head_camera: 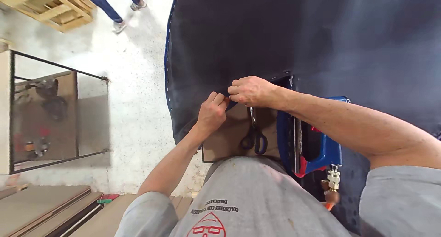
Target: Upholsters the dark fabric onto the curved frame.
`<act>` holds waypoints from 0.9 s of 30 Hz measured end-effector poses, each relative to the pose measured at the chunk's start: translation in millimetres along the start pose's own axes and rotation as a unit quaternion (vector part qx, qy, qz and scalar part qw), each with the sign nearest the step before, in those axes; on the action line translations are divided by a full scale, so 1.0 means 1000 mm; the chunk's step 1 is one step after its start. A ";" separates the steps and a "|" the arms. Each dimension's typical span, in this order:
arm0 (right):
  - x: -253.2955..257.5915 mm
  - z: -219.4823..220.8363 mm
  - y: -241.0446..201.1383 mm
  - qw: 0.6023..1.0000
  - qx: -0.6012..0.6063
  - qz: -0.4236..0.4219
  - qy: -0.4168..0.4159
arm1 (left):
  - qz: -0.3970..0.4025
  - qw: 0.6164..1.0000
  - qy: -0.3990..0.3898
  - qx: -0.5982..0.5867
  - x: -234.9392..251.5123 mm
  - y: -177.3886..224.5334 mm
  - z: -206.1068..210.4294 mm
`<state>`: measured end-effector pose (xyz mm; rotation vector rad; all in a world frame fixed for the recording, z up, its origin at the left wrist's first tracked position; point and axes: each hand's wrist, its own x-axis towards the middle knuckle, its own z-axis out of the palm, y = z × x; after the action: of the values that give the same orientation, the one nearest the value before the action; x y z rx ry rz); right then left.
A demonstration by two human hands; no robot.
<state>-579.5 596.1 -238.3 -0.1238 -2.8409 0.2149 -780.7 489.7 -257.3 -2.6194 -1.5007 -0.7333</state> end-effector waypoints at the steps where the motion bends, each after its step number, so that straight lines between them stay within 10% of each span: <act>1: 0.000 0.000 0.000 1.000 0.002 -0.002 -0.002 | 0.000 1.000 -0.022 -0.003 0.002 0.000 -0.002; 10: -0.005 -0.002 -0.022 0.996 -0.053 0.075 0.020 | 0.081 0.958 -0.268 -0.055 0.027 -0.027 -0.040; 20: -0.012 -0.003 -0.084 0.931 -0.090 0.353 0.019 | 0.288 0.867 -0.397 -0.088 0.073 -0.074 -0.047; 27: -0.052 -0.033 -0.222 0.555 -0.139 0.819 0.031 | 0.357 0.822 -0.437 -0.082 0.101 -0.084 -0.040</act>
<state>-534.1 376.6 -186.5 -2.6109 -1.5839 0.0664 -822.1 605.3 -196.3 -3.4570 -0.3002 0.5025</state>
